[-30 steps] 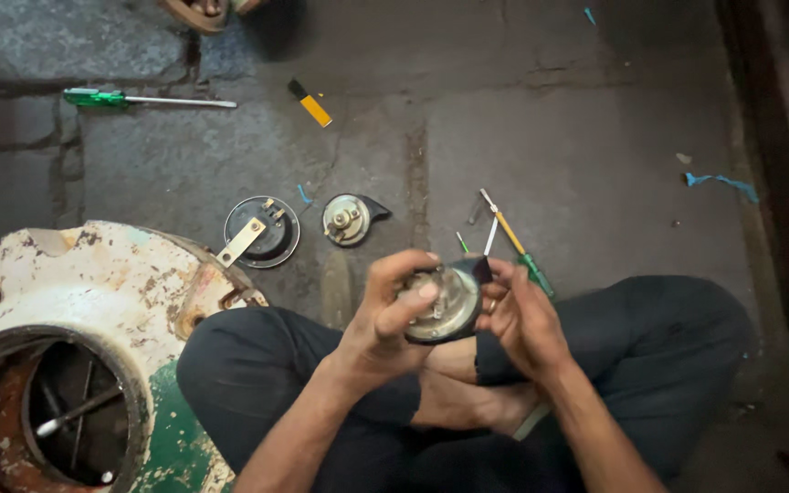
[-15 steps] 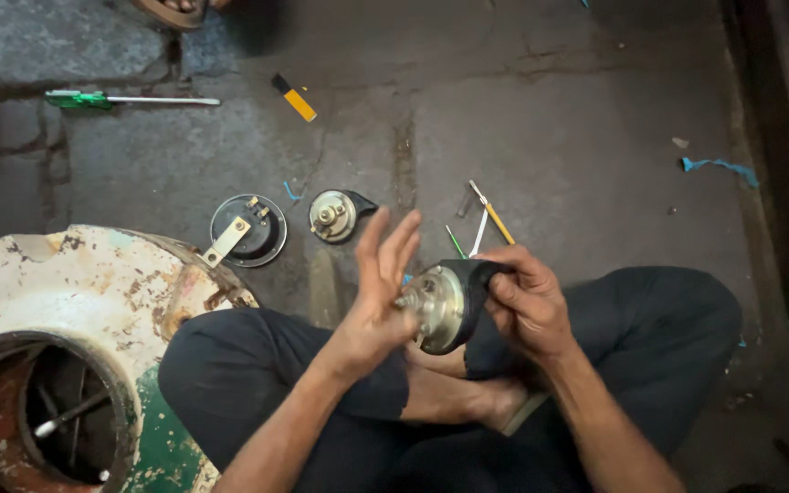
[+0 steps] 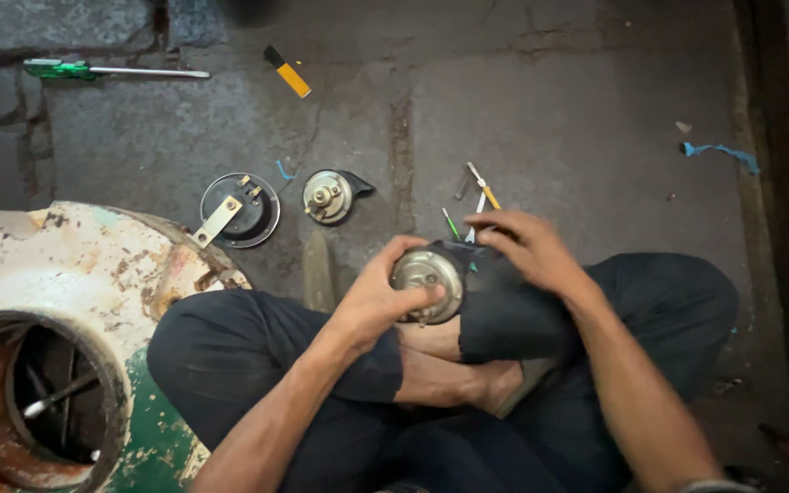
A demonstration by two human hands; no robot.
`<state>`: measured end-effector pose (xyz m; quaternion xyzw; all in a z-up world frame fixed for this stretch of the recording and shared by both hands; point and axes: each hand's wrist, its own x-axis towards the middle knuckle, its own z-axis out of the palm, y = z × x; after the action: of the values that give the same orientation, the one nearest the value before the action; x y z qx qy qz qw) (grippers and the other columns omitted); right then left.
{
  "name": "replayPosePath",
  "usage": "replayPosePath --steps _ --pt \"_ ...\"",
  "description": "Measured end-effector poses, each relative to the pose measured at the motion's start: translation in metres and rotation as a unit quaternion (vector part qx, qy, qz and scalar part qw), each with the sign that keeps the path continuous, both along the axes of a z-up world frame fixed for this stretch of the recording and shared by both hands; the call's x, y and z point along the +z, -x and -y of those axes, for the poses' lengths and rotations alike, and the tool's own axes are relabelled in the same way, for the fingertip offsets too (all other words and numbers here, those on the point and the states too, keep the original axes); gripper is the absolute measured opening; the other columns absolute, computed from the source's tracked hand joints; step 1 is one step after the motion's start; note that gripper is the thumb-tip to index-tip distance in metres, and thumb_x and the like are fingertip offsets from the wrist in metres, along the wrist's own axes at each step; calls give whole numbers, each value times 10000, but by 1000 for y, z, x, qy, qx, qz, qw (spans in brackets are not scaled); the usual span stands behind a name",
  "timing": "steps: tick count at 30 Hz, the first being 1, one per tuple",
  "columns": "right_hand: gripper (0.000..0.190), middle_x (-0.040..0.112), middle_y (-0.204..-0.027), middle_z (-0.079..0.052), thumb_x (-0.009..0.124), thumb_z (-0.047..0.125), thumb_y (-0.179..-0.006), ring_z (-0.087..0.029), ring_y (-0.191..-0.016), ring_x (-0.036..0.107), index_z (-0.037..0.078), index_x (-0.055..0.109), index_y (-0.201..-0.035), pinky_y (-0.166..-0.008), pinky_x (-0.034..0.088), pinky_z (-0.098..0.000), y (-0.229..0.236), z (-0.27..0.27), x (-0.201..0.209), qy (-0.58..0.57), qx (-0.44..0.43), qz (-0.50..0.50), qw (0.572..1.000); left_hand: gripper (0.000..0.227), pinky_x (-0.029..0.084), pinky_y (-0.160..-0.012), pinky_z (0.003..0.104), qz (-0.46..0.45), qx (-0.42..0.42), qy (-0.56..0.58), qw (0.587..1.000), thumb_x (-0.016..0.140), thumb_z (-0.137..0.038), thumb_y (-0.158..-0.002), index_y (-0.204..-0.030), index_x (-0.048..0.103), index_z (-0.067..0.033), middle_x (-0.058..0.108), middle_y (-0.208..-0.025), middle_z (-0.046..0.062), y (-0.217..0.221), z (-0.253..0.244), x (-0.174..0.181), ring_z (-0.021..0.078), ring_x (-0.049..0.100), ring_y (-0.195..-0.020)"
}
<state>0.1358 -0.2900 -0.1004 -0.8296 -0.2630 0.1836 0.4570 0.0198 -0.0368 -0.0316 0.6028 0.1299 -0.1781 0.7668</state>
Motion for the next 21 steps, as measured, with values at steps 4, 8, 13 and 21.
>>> replayPosePath --steps 4,8,13,21 --pt "295 744 -970 -177 743 260 -888 -346 -893 716 64 748 -1109 -793 542 -426 -26 3 -49 220 -120 31 968 594 568 -796 282 6 25 -82 996 827 -139 -718 -1260 602 -44 711 -1031 65 1 0 7 126 674 -930" --pt "298 744 -852 -186 742 328 -908 -351 -794 745 55 731 -1029 -757 555 -440 -37 -4 -80 249 -179 -31 951 615 577 -761 284 -14 41 -135 990 805 -115 -695 -1272 601 -61 736 -998 78 0 1 14 125 696 -888" --pt "368 733 -799 -215 820 345 -834 -384 -792 735 10 704 -933 -754 554 -471 -47 -34 -91 273 -189 -4 943 643 577 -774 301 -27 38 -167 985 820 -149 -681 -1275 592 -61 747 -1002 105 0 -4 14 155 709 -897" --pt "367 708 -994 -292 732 91 -815 -479 -957 684 -11 647 -1157 -830 543 -546 -32 -45 -103 322 -181 53 928 654 574 -829 329 19 17 -218 976 849 -202 -672 -1255 599 -44 743 -1051 126 2 -4 -2 202 729 -958"
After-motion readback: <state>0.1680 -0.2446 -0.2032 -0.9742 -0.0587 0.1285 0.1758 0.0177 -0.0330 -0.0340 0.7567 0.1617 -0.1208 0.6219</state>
